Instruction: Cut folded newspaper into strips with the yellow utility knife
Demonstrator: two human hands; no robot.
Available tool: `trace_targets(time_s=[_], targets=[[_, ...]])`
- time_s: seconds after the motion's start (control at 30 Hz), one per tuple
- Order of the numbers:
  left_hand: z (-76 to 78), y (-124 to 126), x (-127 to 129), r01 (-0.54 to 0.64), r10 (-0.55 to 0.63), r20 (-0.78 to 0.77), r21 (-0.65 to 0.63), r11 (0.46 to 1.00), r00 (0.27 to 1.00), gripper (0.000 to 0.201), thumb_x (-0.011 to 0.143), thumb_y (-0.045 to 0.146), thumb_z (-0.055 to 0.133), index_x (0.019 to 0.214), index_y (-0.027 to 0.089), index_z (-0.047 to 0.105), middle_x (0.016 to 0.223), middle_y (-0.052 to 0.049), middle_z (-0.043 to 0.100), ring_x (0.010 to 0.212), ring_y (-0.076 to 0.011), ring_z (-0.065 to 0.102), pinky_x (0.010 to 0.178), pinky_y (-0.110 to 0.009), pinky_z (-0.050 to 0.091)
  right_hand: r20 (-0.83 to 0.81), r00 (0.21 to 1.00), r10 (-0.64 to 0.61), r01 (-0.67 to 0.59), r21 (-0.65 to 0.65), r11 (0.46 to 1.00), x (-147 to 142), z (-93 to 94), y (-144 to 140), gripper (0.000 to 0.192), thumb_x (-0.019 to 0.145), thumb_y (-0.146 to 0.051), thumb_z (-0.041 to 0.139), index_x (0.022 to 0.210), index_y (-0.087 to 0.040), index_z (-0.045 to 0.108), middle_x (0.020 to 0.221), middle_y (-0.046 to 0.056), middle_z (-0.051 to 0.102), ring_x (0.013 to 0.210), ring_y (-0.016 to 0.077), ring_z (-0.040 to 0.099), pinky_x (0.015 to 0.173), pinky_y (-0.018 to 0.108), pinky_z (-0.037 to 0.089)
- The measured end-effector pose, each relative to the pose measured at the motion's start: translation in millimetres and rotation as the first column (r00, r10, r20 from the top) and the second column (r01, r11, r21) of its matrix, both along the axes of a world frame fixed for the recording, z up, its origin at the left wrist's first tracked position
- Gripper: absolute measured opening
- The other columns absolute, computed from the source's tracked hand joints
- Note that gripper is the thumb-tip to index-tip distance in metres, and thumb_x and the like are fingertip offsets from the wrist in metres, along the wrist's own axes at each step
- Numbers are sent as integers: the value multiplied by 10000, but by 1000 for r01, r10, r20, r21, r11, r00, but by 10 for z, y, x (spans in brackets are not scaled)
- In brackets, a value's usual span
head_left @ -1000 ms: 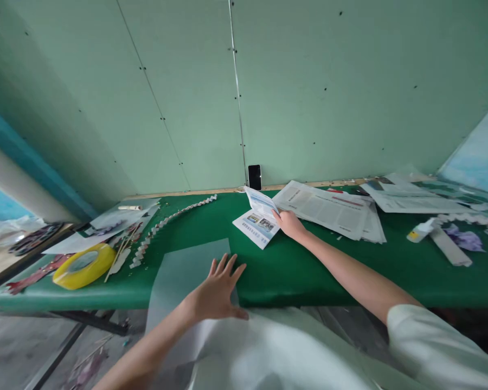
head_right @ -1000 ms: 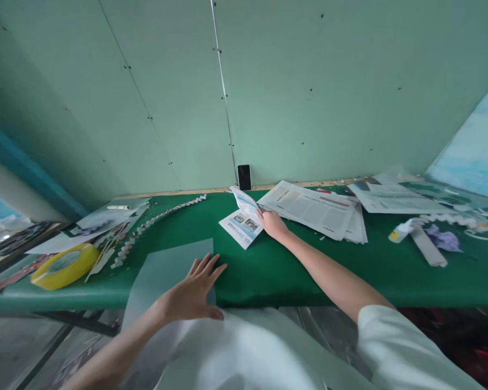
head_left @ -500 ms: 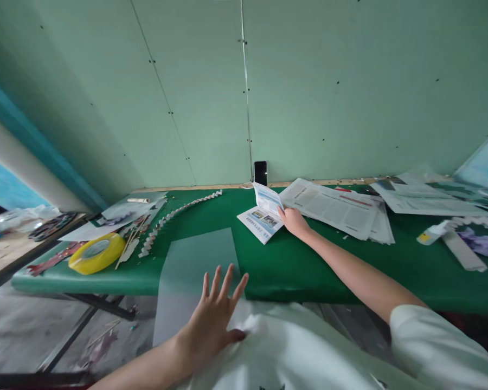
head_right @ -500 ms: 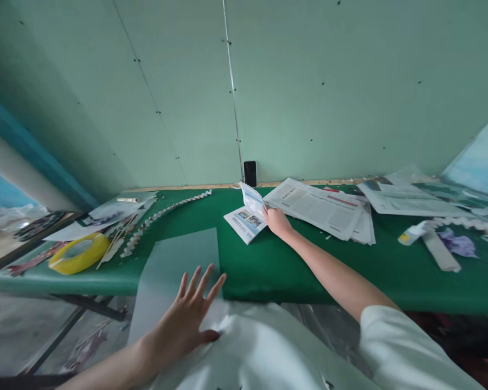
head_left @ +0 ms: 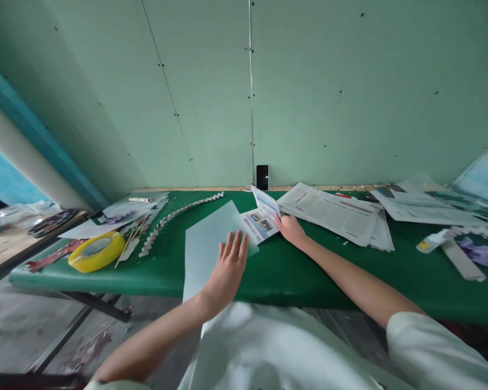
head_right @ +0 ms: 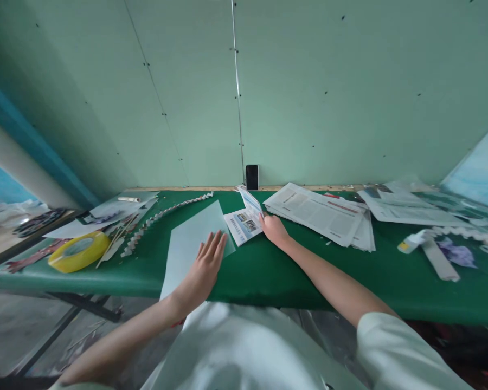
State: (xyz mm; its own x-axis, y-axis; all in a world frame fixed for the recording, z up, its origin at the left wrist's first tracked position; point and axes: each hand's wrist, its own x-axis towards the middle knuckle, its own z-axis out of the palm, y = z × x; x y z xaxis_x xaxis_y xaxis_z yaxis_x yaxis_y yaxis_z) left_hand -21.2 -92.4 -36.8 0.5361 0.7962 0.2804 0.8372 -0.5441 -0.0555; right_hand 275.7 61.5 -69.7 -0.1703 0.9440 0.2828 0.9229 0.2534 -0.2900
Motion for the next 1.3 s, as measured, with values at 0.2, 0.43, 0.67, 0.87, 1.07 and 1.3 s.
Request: trace_targets(time_s=[0.2,0.43,0.67,0.87,1.07,1.3], targets=[[-55,719,724,-59,26,-184,-178,982,983,870,955,112,558,1774,161,272,1805,-265,300,1646,-526,323,1244,-761,391,58,996,-71,72,-14,997,-113,48,-64,580,1206,-413,327,1052,-127,809,877,170,824,844,286,797,754,301,524],[-178,1079,1003,60,-83,-64,-298,953,994,630,1163,487,425,1708,171,421,1744,-242,416,1608,-511,382,1232,-756,409,58,998,33,-31,-34,999,-144,89,-160,520,1188,-424,407,1120,-148,844,939,158,841,903,288,816,797,306,569],[-142,1177,486,242,-231,72,-323,915,970,540,1147,470,468,1644,275,557,1758,-107,468,1657,-362,380,1359,-569,336,0,971,239,-239,15,971,-76,18,-112,401,1124,-407,542,1373,-215,791,1258,148,825,1172,328,784,986,400,616],[-365,1091,-239,-360,357,-44,-153,920,933,698,1125,588,457,1669,155,519,1741,-322,392,1594,-607,361,1198,-827,331,-43,951,306,-308,-42,950,-98,-30,-80,400,1101,-345,582,1432,-211,763,1282,151,821,1162,321,791,949,374,635],[-668,1124,-397,-391,395,-7,-164,906,918,732,1136,556,392,1715,109,427,1744,-346,368,1636,-555,321,1246,-759,318,-24,946,322,-323,-86,942,-135,-16,-107,491,1028,-399,726,1481,-209,744,1471,164,747,1325,379,728,1037,456,637],[-671,1169,-216,-370,378,10,-177,912,926,718,1139,542,419,1706,103,449,1752,-338,357,1637,-576,295,1271,-741,291,-19,923,384,-385,-57,921,-90,-1,-128,690,954,-700,763,1450,-222,779,1569,163,679,1418,420,663,1157,520,575]])
